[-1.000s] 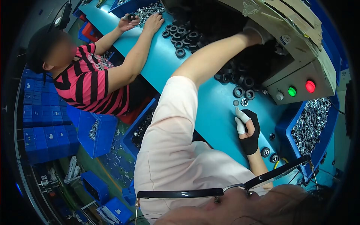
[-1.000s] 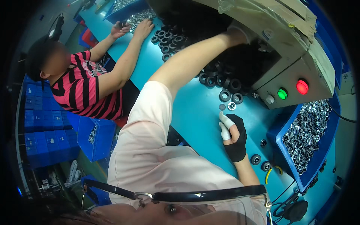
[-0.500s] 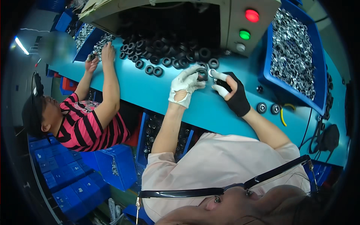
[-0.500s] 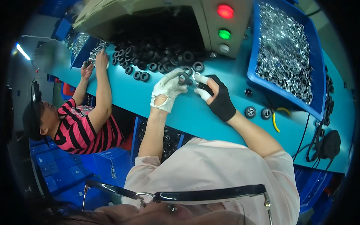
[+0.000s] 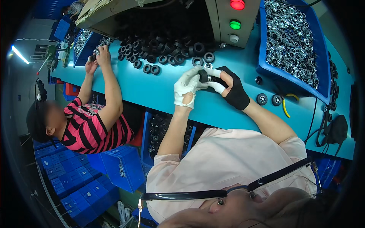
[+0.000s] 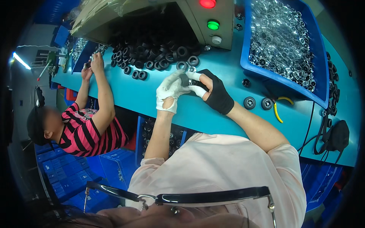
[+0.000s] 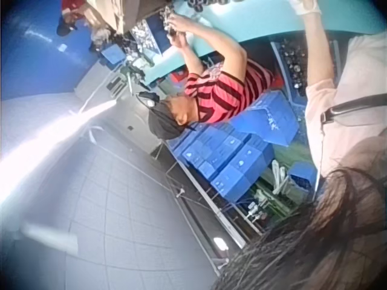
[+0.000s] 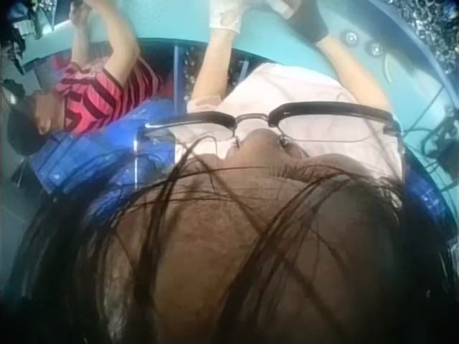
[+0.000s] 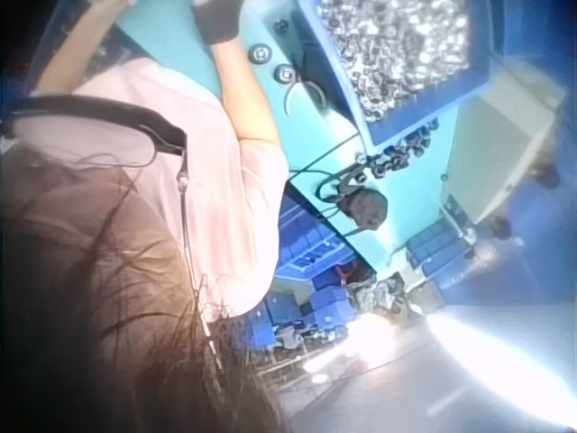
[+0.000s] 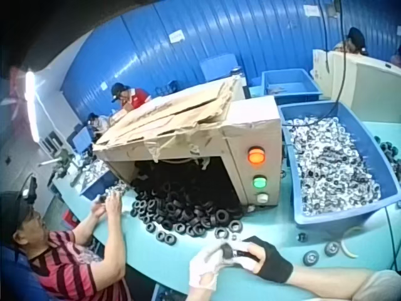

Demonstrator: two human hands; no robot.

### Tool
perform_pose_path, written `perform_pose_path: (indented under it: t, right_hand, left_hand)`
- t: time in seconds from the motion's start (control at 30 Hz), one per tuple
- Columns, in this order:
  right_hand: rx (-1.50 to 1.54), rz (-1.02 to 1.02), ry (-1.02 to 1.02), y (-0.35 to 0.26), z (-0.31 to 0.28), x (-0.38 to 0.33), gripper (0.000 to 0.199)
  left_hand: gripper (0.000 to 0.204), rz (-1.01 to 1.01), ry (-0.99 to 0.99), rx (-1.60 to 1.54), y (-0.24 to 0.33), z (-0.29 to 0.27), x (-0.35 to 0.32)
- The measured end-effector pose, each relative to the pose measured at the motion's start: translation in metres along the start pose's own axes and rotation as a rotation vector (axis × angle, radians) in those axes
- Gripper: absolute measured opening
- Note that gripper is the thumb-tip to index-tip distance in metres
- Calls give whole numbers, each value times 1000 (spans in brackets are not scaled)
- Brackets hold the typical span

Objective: The person assembles wheels by picking up rubber tires and wheel hubs by hand, fitting each tire onto a hub, and placing the assembled wheels into a container.

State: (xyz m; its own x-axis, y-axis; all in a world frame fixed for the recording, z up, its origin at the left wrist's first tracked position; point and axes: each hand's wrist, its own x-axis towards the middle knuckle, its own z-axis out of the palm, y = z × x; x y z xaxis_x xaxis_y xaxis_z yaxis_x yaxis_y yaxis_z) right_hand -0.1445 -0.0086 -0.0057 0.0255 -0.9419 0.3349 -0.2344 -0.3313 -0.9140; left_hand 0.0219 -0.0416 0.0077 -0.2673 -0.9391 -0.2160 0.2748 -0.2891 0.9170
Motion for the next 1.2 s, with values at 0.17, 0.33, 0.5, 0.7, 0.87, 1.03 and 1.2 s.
perform_pose_path:
  t: [0.17,0.33,0.5,0.7,0.87,1.03,1.2]
  right_hand:
    - [9,3,-35,2,-2,0,35]
    - [110,59,30,-2,-1,0,35]
    - [152,99,91,-2,-3,1,36]
    - [133,108,68,2,-2,-1,36]
    - [46,32,77,-3,0,0,35]
    - [-156,-115,52,-3,-3,6,29]
    - [-202,-139,42,-1,0,5,28]
  left_hand:
    - [37,30,-51,52,-2,11,-4]
    - [42,-174,-134,-264,-6,-5,2]
    - [43,-188,-140,-357,-9,-14,3]
    - [42,-185,-148,-390,-11,-15,4]
    - [39,-187,-87,-359,-4,0,1]
    - [35,-140,-84,-171,-7,9,4]
    - [31,-97,-54,-118,-8,14,-4]
